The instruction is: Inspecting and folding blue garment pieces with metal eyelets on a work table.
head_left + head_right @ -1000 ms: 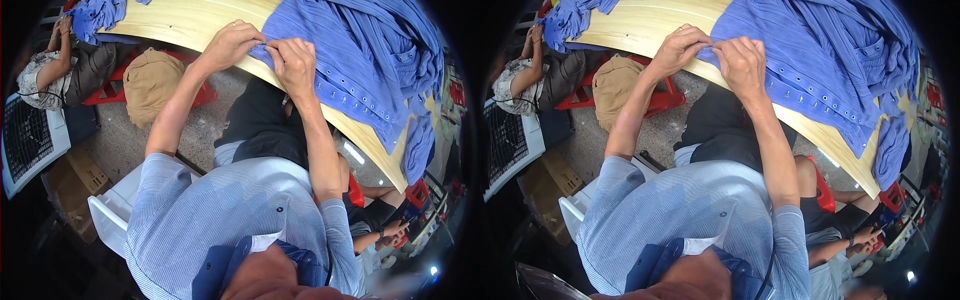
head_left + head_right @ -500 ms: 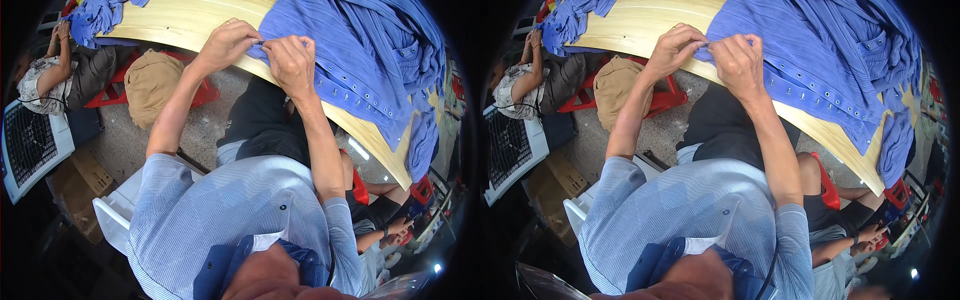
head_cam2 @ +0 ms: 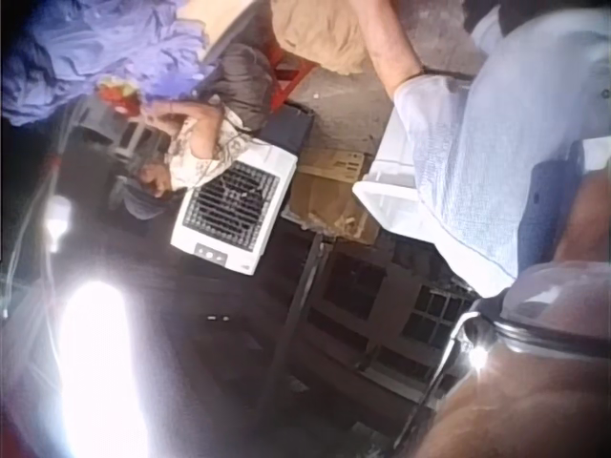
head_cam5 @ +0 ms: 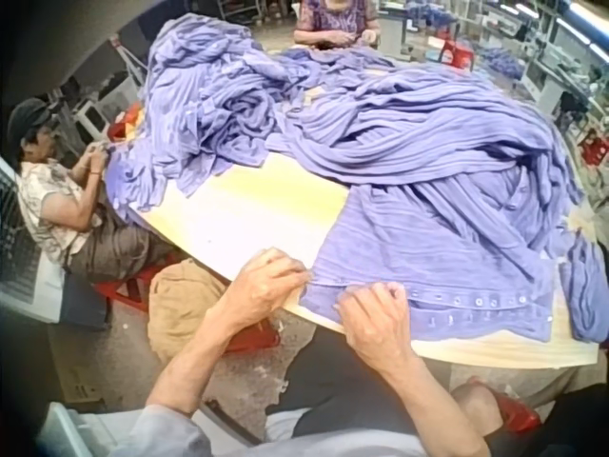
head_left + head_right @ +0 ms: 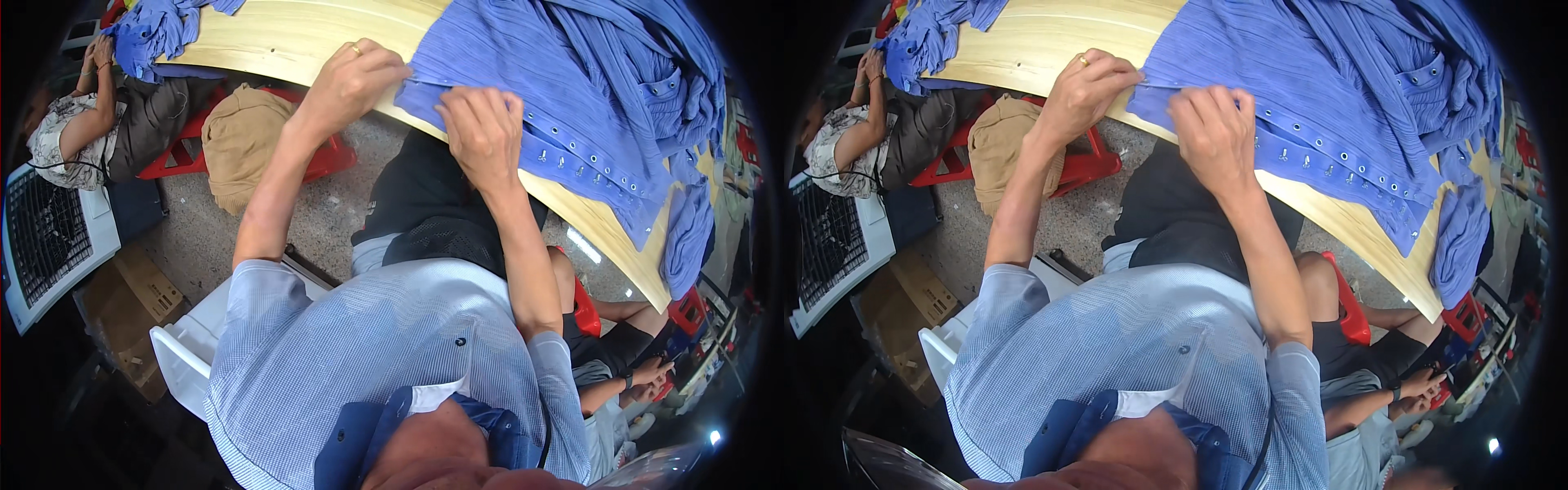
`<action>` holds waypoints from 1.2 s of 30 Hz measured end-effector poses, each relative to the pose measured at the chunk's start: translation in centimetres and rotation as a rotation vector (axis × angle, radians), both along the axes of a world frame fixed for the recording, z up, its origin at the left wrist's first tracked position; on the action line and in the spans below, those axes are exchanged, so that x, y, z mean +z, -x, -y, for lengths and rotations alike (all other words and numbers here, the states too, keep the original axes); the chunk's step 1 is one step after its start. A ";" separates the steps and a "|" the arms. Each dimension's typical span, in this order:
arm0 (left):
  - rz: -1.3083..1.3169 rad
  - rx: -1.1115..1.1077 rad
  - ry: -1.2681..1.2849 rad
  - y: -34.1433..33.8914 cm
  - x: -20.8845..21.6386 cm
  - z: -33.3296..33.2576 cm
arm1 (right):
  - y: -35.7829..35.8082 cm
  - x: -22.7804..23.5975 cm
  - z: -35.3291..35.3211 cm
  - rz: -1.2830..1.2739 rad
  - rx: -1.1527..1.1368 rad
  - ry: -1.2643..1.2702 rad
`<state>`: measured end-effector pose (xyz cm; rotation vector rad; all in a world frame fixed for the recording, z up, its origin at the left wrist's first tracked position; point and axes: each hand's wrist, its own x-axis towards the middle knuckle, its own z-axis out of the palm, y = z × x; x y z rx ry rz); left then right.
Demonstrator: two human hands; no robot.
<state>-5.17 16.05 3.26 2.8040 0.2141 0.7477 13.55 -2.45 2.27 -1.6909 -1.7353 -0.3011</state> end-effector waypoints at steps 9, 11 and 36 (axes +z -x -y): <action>0.050 0.054 0.185 -3.4 3.2 4.8 | 0.7 0.1 1.0 -0.085 -0.071 0.047; 0.059 0.113 0.248 -4.4 1.7 5.5 | 0.7 0.2 0.7 -0.119 -0.104 0.125; 0.187 0.148 0.335 -4.5 -1.9 5.0 | -1.7 -0.9 -1.7 -0.002 -0.054 -0.110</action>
